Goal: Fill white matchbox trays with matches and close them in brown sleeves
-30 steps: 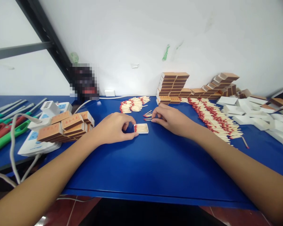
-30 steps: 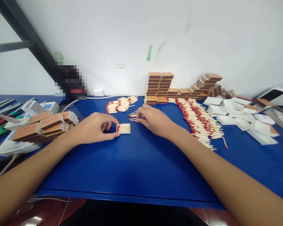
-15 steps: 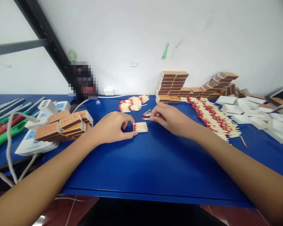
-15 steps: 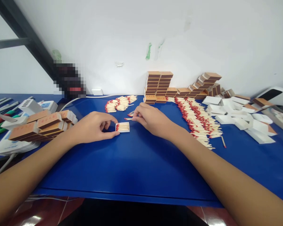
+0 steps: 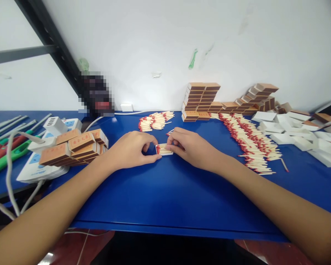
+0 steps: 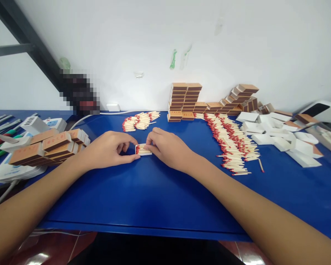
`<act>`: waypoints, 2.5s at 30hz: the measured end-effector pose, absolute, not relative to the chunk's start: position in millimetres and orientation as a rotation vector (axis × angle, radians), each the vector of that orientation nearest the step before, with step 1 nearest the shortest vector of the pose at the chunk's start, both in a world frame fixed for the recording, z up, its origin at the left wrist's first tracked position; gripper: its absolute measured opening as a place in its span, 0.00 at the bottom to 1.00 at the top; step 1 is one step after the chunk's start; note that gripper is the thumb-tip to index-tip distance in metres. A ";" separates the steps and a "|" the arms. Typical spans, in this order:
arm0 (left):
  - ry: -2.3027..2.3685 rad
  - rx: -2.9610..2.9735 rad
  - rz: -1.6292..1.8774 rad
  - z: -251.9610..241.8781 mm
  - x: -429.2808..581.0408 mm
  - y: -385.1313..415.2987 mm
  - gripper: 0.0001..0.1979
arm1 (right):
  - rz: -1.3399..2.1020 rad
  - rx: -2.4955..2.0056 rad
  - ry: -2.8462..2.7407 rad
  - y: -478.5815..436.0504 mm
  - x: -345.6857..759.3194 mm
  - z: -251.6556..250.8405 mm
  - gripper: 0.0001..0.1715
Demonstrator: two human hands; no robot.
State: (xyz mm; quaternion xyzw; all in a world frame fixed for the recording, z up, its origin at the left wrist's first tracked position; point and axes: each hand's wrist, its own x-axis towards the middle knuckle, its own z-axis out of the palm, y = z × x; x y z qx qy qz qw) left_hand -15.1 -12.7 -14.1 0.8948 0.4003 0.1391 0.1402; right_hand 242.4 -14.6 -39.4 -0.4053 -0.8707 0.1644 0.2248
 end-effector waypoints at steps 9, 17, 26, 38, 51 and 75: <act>1.148 2.590 0.407 -15.3 -14.7 -12.1 0.14 | 0.587 -1.079 -2.335 -5.4 252.4 -38.5 0.12; 1.161 2.600 0.389 -14.8 -15.6 -11.0 0.14 | 0.691 -1.083 -2.243 -6.9 244.5 -40.4 0.12; 1.176 2.602 0.375 -14.5 -15.3 -11.7 0.15 | 0.366 -1.215 -2.205 20.8 274.7 -45.7 0.07; 1.164 2.620 0.379 -14.2 -16.1 -11.0 0.15 | 0.412 -1.200 -2.343 26.5 281.5 -48.4 0.07; 1.180 2.615 0.368 -14.1 -16.6 -10.6 0.16 | 0.401 -1.264 -2.374 24.2 278.8 -47.1 0.07; 1.145 2.629 0.393 -14.9 -15.1 -12.0 0.15 | 0.543 -1.066 -2.359 -6.5 247.1 -42.0 0.11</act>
